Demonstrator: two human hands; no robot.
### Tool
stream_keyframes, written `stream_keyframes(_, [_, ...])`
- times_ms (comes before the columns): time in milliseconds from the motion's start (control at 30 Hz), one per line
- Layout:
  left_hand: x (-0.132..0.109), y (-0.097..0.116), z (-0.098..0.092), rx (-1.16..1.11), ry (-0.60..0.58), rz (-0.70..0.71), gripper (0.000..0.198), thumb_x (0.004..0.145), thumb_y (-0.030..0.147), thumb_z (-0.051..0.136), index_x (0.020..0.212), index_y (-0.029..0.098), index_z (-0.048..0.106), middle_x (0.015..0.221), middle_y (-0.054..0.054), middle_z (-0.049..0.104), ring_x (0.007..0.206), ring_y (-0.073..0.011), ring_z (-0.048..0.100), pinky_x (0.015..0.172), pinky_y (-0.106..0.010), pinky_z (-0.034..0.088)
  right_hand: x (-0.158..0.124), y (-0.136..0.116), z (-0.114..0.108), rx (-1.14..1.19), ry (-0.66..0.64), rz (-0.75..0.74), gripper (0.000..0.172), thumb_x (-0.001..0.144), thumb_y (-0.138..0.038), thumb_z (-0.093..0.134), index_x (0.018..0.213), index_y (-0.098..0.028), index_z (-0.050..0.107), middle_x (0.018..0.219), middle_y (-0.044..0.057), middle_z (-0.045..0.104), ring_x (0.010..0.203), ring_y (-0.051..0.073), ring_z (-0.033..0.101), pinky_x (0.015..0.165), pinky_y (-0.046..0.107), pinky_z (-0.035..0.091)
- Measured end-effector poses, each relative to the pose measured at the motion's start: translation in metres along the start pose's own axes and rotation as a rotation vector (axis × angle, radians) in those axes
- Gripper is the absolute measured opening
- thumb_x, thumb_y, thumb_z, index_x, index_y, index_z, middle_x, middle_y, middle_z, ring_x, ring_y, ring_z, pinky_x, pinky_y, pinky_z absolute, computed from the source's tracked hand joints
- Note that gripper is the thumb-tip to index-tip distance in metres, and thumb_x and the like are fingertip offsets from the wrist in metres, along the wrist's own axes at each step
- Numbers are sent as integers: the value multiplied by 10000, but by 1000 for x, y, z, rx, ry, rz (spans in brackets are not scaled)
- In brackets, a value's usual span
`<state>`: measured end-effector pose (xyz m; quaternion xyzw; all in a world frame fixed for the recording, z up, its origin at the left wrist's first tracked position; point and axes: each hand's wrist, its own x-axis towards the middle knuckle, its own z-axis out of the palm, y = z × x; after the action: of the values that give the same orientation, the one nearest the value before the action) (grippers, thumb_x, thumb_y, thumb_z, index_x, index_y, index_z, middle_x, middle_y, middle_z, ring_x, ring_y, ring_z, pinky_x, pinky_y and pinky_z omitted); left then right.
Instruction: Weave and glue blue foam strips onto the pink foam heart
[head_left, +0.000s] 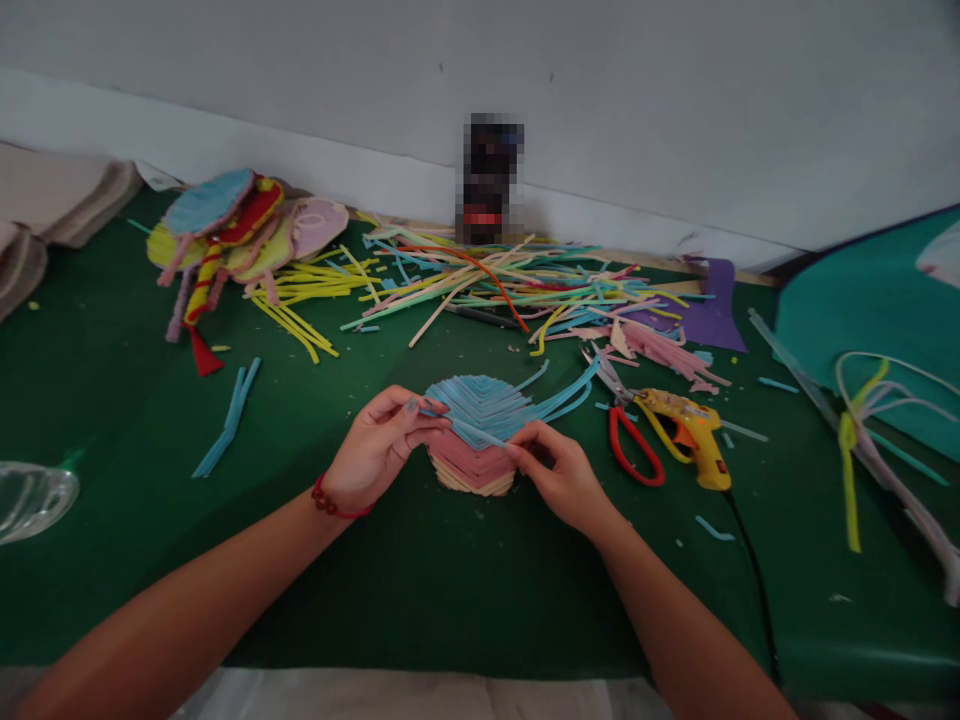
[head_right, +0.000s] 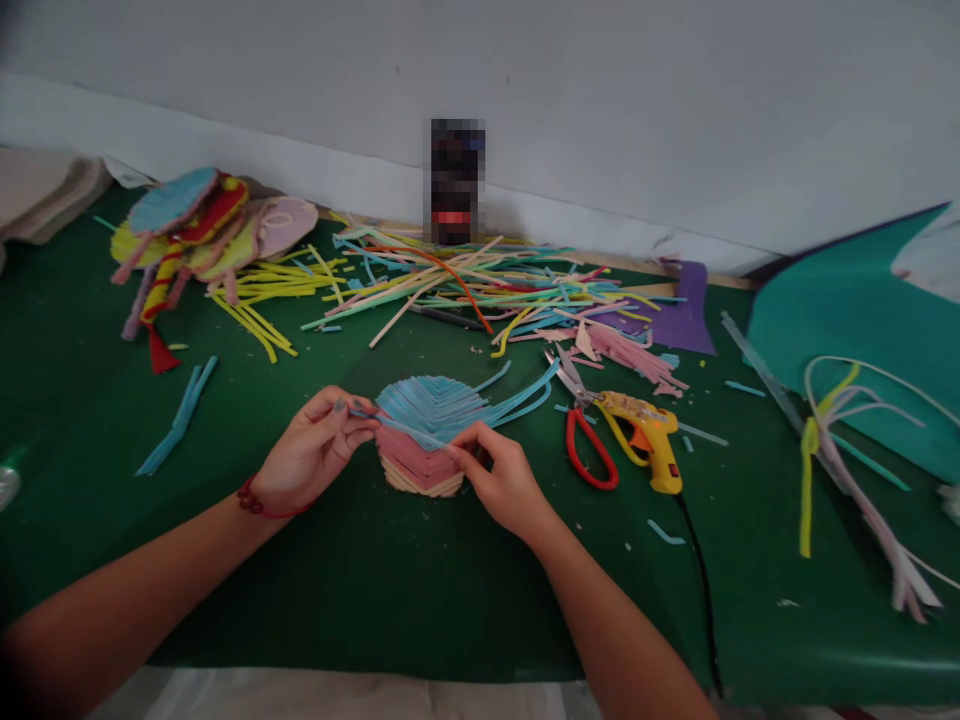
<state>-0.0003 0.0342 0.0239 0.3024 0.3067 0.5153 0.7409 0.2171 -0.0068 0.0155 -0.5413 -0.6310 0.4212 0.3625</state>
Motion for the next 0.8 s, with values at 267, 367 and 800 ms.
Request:
stream_keyframes(267, [-1, 3, 1, 65, -5, 45, 177, 708, 306, 782, 719, 165, 676, 794, -4, 725, 698, -104, 691, 681, -184, 570, 0, 1, -3, -20, 25, -20, 215, 855, -387, 571, 766, -194, 603, 645, -8, 591, 572, 115, 522, 542, 237, 416])
stream_keyframes(367, [-1, 3, 2, 137, 41, 67, 187, 698, 315, 785, 736, 163, 684, 795, -16, 723, 680, -104, 682, 667, -189, 565, 0, 0, -7, -81, 59, -51, 178, 853, -350, 587, 776, -196, 630, 658, -6, 617, 580, 112, 538, 542, 228, 421])
stream_keyframes(800, [-24, -7, 7, 1446, -74, 577, 463, 923, 196, 419, 1383, 171, 368, 1434, -137, 435, 1340, -232, 389, 1105, -440, 346, -9, -2, 11, -430, 70, -232, 137, 901, -258, 510, 862, -205, 630, 757, 15, 661, 706, 127, 624, 632, 225, 469])
